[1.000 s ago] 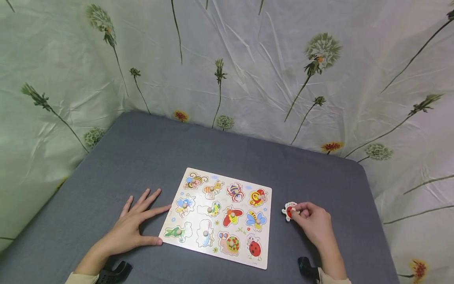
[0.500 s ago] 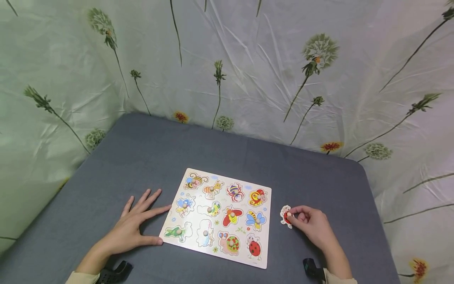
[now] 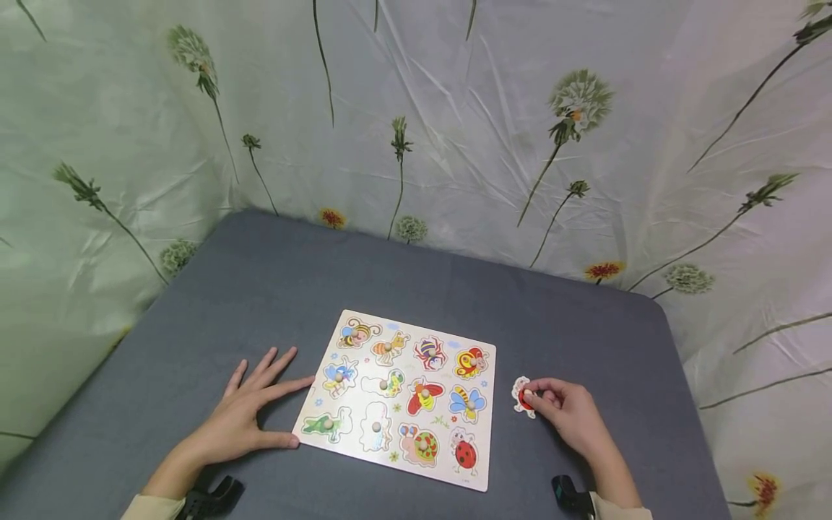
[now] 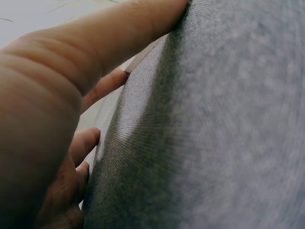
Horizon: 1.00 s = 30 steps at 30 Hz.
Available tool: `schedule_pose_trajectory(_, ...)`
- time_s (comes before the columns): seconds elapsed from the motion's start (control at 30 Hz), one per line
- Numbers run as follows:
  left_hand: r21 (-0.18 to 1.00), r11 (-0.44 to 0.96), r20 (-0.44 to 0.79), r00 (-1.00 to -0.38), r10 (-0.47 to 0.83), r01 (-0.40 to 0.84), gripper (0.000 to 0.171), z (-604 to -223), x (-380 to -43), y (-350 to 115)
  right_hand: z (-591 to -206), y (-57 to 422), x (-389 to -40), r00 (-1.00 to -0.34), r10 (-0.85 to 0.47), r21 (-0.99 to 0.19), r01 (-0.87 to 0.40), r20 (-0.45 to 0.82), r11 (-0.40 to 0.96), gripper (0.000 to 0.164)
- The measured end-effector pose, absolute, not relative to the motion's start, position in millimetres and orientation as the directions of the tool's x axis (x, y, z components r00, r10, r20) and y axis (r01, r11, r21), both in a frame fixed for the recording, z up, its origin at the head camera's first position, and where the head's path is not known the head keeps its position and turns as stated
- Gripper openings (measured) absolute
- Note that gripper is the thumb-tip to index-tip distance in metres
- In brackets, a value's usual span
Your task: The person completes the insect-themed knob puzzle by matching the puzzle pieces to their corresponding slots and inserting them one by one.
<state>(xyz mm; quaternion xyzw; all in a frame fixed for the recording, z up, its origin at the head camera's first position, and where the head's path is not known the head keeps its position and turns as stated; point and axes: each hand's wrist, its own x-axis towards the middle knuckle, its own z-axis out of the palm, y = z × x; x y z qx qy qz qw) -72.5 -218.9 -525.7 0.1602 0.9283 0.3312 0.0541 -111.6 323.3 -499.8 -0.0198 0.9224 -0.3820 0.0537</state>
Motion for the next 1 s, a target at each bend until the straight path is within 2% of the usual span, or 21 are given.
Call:
schedule_pose_trajectory(0.43,0.641,0.728,-0.019,-0.942,0.335,0.246,0.092,-521.0,-76.5,-216.6,-500.2,320.8,-104.3,-0.994,-0.080,-0.694,-0.008,-0.072,0.720,0.016)
schedule_pose_trajectory(0.73,0.646,0.723,-0.030,-0.938,0.346,0.246,0.092,-520.2,-78.5,-215.4,-499.2,326.0,-103.0,-0.987,-0.056,-0.709,0.068,-0.150,0.702,0.025)
schedule_pose_trajectory(1.0,0.636,0.732,-0.027,-0.941,0.337,0.243,0.092,-522.3,-73.8,-219.9,-499.0,321.9,-102.9,-0.987,-0.091,-0.704,0.031,-0.135,0.710,0.025)
